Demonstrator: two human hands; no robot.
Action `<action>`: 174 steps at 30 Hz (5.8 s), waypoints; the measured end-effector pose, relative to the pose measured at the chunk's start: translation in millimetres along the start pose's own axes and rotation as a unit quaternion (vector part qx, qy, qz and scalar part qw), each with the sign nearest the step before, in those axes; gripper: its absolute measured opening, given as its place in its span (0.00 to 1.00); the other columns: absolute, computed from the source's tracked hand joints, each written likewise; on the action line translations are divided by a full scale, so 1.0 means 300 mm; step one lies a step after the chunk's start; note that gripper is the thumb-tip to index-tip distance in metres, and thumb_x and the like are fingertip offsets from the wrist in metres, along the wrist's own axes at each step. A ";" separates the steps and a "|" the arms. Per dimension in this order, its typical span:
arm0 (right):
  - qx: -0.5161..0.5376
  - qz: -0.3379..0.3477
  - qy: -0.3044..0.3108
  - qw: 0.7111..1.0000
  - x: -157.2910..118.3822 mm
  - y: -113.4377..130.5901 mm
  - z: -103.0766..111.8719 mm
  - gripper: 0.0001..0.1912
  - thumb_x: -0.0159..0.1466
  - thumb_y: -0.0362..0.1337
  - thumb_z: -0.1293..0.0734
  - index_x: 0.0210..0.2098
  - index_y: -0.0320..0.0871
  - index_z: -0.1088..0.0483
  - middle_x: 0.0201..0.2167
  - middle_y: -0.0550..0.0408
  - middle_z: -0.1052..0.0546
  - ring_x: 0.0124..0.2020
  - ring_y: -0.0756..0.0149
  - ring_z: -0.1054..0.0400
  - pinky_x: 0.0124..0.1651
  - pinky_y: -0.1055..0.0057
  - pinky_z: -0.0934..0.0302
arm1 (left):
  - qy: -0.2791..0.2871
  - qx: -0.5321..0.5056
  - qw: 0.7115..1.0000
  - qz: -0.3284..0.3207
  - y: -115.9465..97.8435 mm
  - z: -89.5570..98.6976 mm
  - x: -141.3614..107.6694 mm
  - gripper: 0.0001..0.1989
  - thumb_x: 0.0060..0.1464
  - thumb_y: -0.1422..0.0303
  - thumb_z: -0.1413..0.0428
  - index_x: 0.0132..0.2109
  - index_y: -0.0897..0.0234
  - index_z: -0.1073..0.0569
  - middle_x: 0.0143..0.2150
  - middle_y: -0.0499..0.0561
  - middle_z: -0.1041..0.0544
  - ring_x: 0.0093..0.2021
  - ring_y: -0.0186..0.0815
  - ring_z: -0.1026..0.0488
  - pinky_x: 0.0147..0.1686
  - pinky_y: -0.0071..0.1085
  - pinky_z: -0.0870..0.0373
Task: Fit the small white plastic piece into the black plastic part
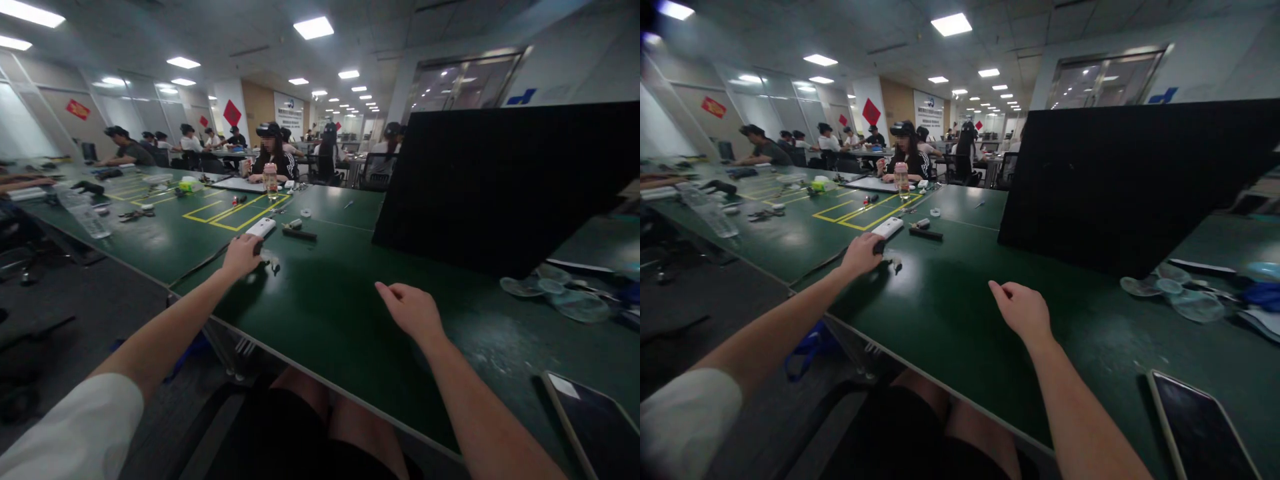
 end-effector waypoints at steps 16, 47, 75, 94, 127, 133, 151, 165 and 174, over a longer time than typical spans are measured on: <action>-0.018 0.072 0.107 0.991 -0.073 0.069 -0.002 0.25 0.63 0.60 0.36 0.43 0.47 0.24 0.40 0.52 0.22 0.37 0.63 0.29 0.34 0.69 0.37 | 0.144 -0.273 0.950 0.054 -0.393 -0.297 0.084 0.29 0.56 0.52 0.42 0.60 0.61 0.33 0.53 0.58 0.22 0.50 0.44 0.23 0.52 0.40 0.29; -0.046 -0.040 -0.031 0.998 0.045 -0.079 -0.023 0.20 0.65 0.47 0.35 0.51 0.44 0.25 0.45 0.43 0.24 0.37 0.56 0.28 0.36 0.61 0.34 | 0.105 -0.417 0.901 -0.051 -0.683 -0.145 -0.085 0.26 0.58 0.61 0.41 0.62 0.58 0.35 0.54 0.55 0.25 0.50 0.42 0.26 0.52 0.42 0.28; 0.000 0.149 -0.044 0.988 -0.021 0.102 -0.041 0.13 0.62 0.40 0.33 0.46 0.46 0.27 0.41 0.52 0.26 0.37 0.62 0.31 0.40 0.63 0.35 | 0.254 -0.381 0.870 -0.181 -0.757 -0.128 -0.127 0.27 0.52 0.58 0.38 0.58 0.59 0.30 0.45 0.51 0.19 0.44 0.40 0.21 0.48 0.37 0.27; 0.116 0.099 -0.060 0.986 -0.009 0.046 -0.035 0.15 0.65 0.43 0.34 0.49 0.46 0.24 0.49 0.49 0.24 0.46 0.58 0.28 0.47 0.59 0.30 | 0.211 -0.294 0.906 -0.218 -0.769 -0.095 -0.131 0.24 0.55 0.57 0.41 0.57 0.57 0.30 0.41 0.50 0.19 0.41 0.41 0.21 0.49 0.39 0.30; 0.054 0.141 -0.020 0.988 -0.033 0.091 -0.030 0.13 0.64 0.39 0.34 0.47 0.49 0.24 0.44 0.52 0.20 0.41 0.59 0.25 0.45 0.60 0.31 | 0.219 -0.307 0.908 -0.184 -0.751 -0.102 -0.126 0.24 0.54 0.58 0.40 0.57 0.56 0.30 0.43 0.49 0.19 0.41 0.41 0.21 0.45 0.39 0.27; 0.011 0.054 -0.054 0.997 -0.025 0.081 -0.036 0.19 0.63 0.52 0.33 0.46 0.46 0.24 0.27 0.55 0.21 0.26 0.63 0.28 0.30 0.66 0.36 | 0.233 -0.329 0.897 -0.180 -0.748 -0.104 -0.128 0.26 0.53 0.58 0.39 0.58 0.56 0.31 0.43 0.50 0.19 0.41 0.40 0.21 0.43 0.37 0.26; 0.000 -0.037 -0.012 0.999 -0.011 0.025 0.006 0.29 0.67 0.62 0.44 0.35 0.45 0.25 0.25 0.53 0.24 0.25 0.63 0.31 0.26 0.68 0.41 | 0.136 -0.247 0.956 -0.076 -0.420 -0.127 -0.056 0.24 0.52 0.64 0.40 0.57 0.59 0.31 0.52 0.54 0.23 0.50 0.42 0.25 0.50 0.37 0.28; -0.040 -0.013 0.066 0.997 0.039 -0.042 -0.049 0.22 0.65 0.57 0.39 0.42 0.48 0.23 0.34 0.51 0.20 0.31 0.58 0.26 0.27 0.67 0.36 | 0.120 0.081 0.944 -0.296 -0.019 0.028 0.054 0.27 0.48 0.73 0.42 0.57 0.55 0.27 0.60 0.57 0.29 0.60 0.49 0.33 0.65 0.48 0.48; -0.047 -0.023 0.079 0.996 0.042 -0.036 -0.052 0.23 0.65 0.57 0.39 0.43 0.48 0.23 0.35 0.51 0.20 0.33 0.58 0.26 0.29 0.66 0.35 | -0.049 -0.254 0.954 0.152 0.145 -0.092 0.094 0.27 0.48 0.67 0.40 0.58 0.64 0.29 0.54 0.58 0.24 0.53 0.45 0.26 0.54 0.39 0.31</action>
Point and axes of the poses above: each hand's wrist, its own x-axis towards the middle knuckle, its own z-axis out of the back of the hand, y = z × x, the point moved 4 cm from there along x, towards the middle knuckle
